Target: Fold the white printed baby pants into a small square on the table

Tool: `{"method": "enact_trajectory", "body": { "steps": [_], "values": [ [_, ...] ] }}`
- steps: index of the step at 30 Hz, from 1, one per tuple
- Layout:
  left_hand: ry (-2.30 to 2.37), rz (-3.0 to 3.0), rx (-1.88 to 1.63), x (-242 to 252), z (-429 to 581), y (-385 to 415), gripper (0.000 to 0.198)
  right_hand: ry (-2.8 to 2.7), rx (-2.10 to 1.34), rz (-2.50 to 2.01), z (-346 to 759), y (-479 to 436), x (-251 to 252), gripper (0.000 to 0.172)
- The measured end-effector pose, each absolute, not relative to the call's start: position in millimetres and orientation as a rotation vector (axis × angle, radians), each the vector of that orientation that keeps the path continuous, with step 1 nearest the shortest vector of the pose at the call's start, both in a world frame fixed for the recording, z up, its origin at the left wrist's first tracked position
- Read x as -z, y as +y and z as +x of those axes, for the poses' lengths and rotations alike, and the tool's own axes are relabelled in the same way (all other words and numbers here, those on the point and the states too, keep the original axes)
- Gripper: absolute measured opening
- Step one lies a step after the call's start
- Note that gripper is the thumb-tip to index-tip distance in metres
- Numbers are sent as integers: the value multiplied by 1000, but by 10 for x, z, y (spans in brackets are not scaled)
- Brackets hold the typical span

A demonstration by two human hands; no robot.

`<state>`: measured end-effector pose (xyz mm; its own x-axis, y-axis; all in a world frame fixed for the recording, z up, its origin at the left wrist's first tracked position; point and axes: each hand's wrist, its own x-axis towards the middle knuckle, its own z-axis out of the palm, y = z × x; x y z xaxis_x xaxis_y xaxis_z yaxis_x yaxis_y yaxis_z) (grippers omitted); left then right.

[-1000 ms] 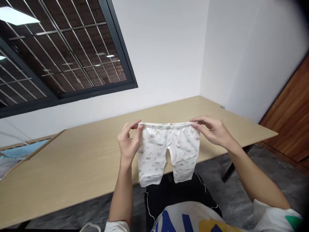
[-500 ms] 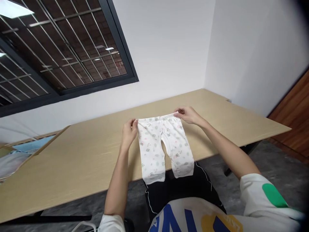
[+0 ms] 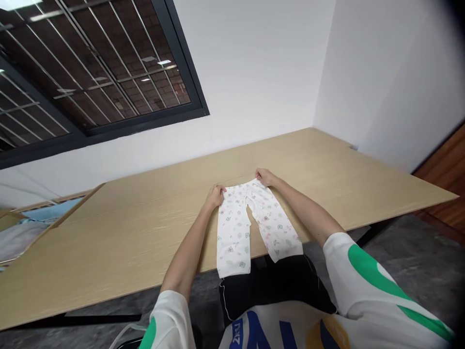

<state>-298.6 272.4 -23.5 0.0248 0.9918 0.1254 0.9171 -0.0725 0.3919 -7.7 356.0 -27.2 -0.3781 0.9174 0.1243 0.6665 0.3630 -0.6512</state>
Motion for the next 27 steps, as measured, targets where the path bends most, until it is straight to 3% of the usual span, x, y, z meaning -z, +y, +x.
{"method": "enact_trajectory", "body": {
  "steps": [10, 18, 27],
  "values": [
    [2216, 2041, -401, 172, -2800, 2762, 44, -2056, -570, -1460, -195, 3834, 559, 25],
    [1957, 2201, -270, -277, -2039, 2139, 36, -1903, -626, -1554, -208, 3985, 555, 19],
    [1462, 2540, -97, 257, -754, 877, 41, -1829, -764, -1570, -124, 3965, 495, 13]
  ]
}}
